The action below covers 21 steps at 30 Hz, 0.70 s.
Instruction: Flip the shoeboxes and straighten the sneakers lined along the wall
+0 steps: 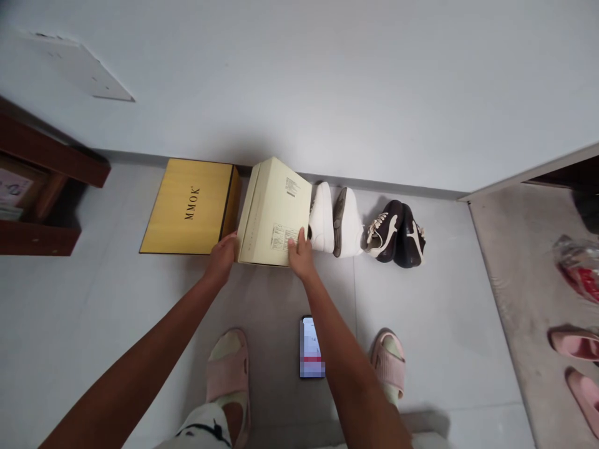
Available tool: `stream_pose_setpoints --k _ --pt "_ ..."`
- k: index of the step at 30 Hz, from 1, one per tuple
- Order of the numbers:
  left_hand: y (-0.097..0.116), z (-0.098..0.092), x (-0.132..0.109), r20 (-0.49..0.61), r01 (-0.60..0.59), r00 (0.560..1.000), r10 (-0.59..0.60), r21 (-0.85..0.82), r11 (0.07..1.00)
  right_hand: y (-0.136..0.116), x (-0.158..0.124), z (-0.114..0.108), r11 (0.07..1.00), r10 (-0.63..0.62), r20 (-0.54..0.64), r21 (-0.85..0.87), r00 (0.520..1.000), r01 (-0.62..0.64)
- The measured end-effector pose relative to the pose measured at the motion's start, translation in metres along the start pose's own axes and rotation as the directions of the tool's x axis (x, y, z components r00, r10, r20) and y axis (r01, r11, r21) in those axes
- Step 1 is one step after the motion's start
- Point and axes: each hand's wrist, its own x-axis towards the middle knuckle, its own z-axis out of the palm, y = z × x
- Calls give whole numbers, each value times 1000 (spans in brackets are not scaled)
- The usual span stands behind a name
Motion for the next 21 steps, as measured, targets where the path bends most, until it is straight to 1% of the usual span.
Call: stream_pose_setpoints --k 3,5,7,9,13,18,20,21 --pt "6 -2 -9 14 28 1000 -26 -86 996 -8 -9 9 998 69 24 5 997 -69" --pt "8 -1 -16 69 67 996 -57 -146 987 -15 -15 15 996 78 65 41 995 -81" --pt "10 1 -23 120 80 991 -59 -176 981 -22 -19 19 993 62 109 97 992 -73" --pt "12 3 -30 122 45 992 -23 -176 983 -31 -22 20 986 45 152 151 987 -68" --pt "17 9 -40 84 -59 994 71 -137 989 -44 -26 19 977 10 217 208 976 -56" --pt "18 16 -44 60 -96 993 100 -69 993 -45 -26 16 968 -29 180 252 983 -17" --pt "15 18 -39 75 -72 994 79 -94 993 -42 -25 13 971 -31 165 239 986 -9" --pt "12 19 -35 94 -37 994 49 -126 991 -41 -25 12 974 -33 160 228 987 -4"
